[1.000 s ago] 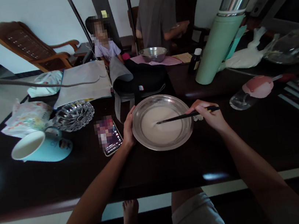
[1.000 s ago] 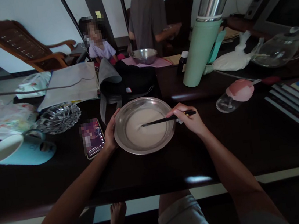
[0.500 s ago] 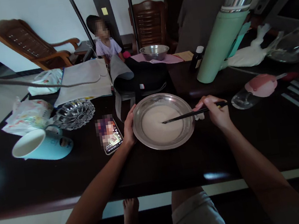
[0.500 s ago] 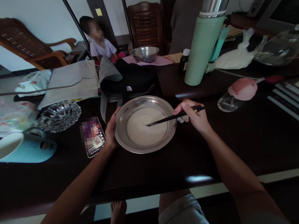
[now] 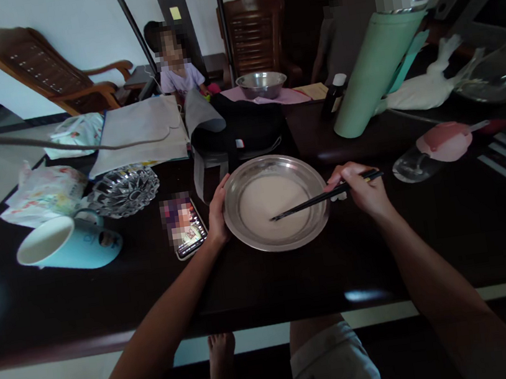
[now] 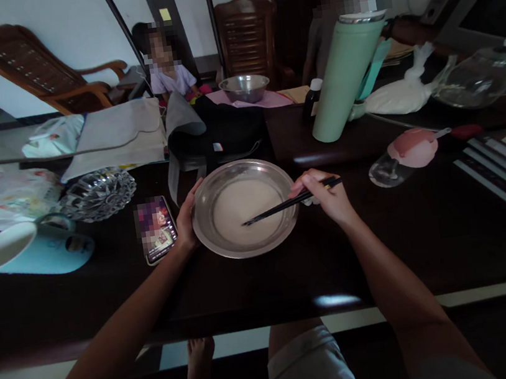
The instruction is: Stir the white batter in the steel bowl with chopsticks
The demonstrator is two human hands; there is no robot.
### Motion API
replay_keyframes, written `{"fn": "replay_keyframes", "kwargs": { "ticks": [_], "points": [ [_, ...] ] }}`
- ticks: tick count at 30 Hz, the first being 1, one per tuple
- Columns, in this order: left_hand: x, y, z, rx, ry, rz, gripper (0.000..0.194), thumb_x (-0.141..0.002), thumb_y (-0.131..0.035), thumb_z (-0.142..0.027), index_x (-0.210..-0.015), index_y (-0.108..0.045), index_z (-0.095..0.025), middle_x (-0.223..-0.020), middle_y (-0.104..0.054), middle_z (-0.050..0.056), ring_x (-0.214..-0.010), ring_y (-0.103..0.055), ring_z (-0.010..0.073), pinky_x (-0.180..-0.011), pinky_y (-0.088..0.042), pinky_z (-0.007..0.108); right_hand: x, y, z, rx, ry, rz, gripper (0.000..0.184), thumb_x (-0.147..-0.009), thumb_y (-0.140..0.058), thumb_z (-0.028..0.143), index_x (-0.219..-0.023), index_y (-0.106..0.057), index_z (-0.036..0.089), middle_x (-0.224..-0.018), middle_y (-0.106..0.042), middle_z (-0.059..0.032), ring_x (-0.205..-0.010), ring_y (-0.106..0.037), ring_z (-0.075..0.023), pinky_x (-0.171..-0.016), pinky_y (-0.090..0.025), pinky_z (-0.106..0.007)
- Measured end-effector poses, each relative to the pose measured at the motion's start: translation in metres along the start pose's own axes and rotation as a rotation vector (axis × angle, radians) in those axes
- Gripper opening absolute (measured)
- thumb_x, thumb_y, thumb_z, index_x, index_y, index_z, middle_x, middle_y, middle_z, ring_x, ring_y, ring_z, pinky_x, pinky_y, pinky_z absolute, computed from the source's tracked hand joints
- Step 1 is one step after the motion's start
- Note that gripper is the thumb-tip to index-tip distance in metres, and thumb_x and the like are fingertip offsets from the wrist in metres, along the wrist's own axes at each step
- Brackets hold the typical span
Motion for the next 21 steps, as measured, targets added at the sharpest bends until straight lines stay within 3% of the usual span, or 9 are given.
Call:
{"fn": "replay_keyframes", "kwargs": {
  "ticks": [3, 9, 14, 17, 21],
  "points": [
    [0.0012, -0.0016, -0.0016, 0.006, 0.010, 0.002, 0.070, -0.088, -0.079, -0.069, -0.144, -0.074, -0.027, -0.155, -0.071, 0.010, -0.154, -0.055, 0.0418, -0.132, -0.039, 0.061, 0.0001, -0.0033, 0.0038, 0.088, 0.020, 0.068, 0.045, -0.098, -0.074, 0.065, -0.081, -0.086, 0.025, -0.080, -0.084, -0.0050, -0.074, -0.079, -0.0202, -0.068, -0.062, -0.032],
    [0.0016, -0.0019, -0.0018, 0.005, 0.018, -0.009, 0.070, -0.088, -0.079, -0.067, -0.144, -0.074, -0.026, -0.155, -0.072, 0.010, -0.154, -0.055, 0.0416, -0.131, -0.041, 0.059, -0.0002, 0.0006, 0.0053, 0.026, 0.019, -0.079, 0.046, -0.099, -0.073, 0.064, -0.078, -0.085, 0.025, -0.068, -0.079, -0.0030, -0.062, -0.073, -0.0186, -0.062, -0.060, -0.032],
    [0.0000, 0.0011, 0.0010, 0.002, 0.002, -0.011, 0.069, -0.088, -0.079, -0.069, -0.142, -0.074, -0.026, -0.153, -0.072, 0.011, -0.154, -0.056, 0.0416, -0.132, -0.039, 0.059, -0.0002, -0.0040, 0.0077, 0.083, 0.028, 0.045, 0.044, -0.097, -0.075, 0.066, -0.080, -0.087, 0.026, -0.076, -0.082, -0.0047, -0.072, -0.077, -0.0195, -0.068, -0.063, -0.032],
    [-0.0002, 0.0020, 0.0024, 0.005, 0.008, -0.007, 0.068, -0.088, -0.079, -0.070, -0.141, -0.074, -0.027, -0.153, -0.072, 0.010, -0.153, -0.057, 0.0413, -0.133, -0.038, 0.060, -0.0008, -0.0020, 0.0087, 0.102, 0.057, -0.035, 0.045, -0.098, -0.075, 0.064, -0.078, -0.086, 0.026, -0.077, -0.082, -0.0045, -0.072, -0.076, -0.0180, -0.070, -0.063, -0.031],
    [-0.0004, 0.0017, 0.0024, -0.001, -0.005, 0.005, 0.070, -0.088, -0.079, -0.071, -0.141, -0.074, -0.026, -0.155, -0.071, 0.011, -0.154, -0.056, 0.0416, -0.133, -0.038, 0.060, -0.0010, -0.0004, 0.0049, -0.024, 0.015, -0.123, 0.046, -0.095, -0.077, 0.066, -0.076, -0.083, 0.025, -0.064, -0.075, -0.0017, -0.058, -0.071, -0.0170, -0.056, -0.059, -0.029]
  ]
}}
Point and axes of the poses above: each hand's wrist, its own x-axis away from the middle knuckle, its own y-axis out of the back of the hand, z = x × y, the point moved 2 cm from there along -x, towards the middle knuckle
